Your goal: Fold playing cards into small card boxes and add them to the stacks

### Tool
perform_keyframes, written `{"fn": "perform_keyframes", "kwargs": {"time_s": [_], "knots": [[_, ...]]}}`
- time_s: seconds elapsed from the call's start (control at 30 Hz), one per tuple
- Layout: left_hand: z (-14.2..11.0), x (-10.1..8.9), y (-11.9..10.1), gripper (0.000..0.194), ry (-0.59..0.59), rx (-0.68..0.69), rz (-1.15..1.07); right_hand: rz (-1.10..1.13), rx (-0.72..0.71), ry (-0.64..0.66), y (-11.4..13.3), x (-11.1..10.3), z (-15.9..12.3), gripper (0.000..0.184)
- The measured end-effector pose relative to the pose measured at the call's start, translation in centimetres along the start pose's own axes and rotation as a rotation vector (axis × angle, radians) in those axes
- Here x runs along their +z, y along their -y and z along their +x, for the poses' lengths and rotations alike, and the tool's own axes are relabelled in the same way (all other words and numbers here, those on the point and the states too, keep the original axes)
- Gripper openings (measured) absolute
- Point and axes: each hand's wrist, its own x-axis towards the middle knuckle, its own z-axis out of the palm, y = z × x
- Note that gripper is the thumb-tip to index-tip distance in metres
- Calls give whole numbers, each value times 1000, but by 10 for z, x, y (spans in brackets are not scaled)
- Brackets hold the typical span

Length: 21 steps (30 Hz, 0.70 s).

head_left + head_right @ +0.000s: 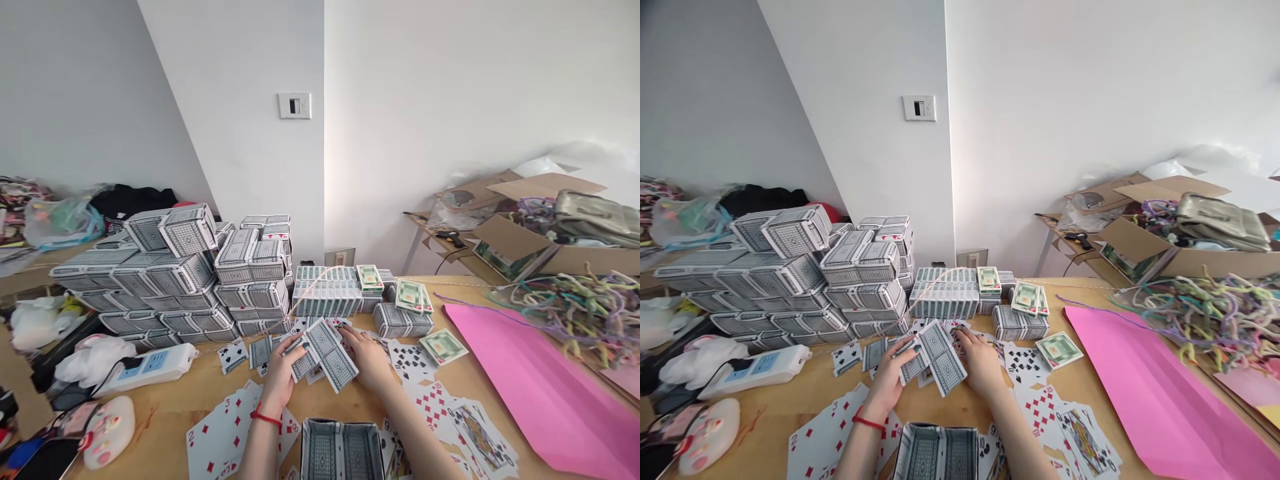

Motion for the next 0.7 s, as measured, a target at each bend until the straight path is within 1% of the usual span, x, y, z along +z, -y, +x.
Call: {"fn": "perform_keyframes", "kwargs": {"time_s": [0.13,0.23,0.33,0.43,0.5,0.57,0.63,0.7], "knots": [[-1,1,-1,40,-53,15,-40,3,-7,23,4,-3,-2,39],[-2,3,-2,42,-60,18,-42,16,-38,10,4,-1,-4,33],[-2,3,-3,46,-66,21,-58,18,-20,-82,0,5,-5,28],[-1,2,-3,49,-82,17,-79,10,64,-207,-5,12,-5,32],[1,1,-2,50,-97,20,-83,42,58,-276,-6,12,-4,28],[2,0,-1,50,-108,26,-83,66,25,-317,-4,11,-3,25],[2,-1,0,49,-109,35,-84,46,29,-301,0,11,-2,38],[2,-1,0,47,-96,46,-79,6,81,-263,5,12,-1,51]]}}
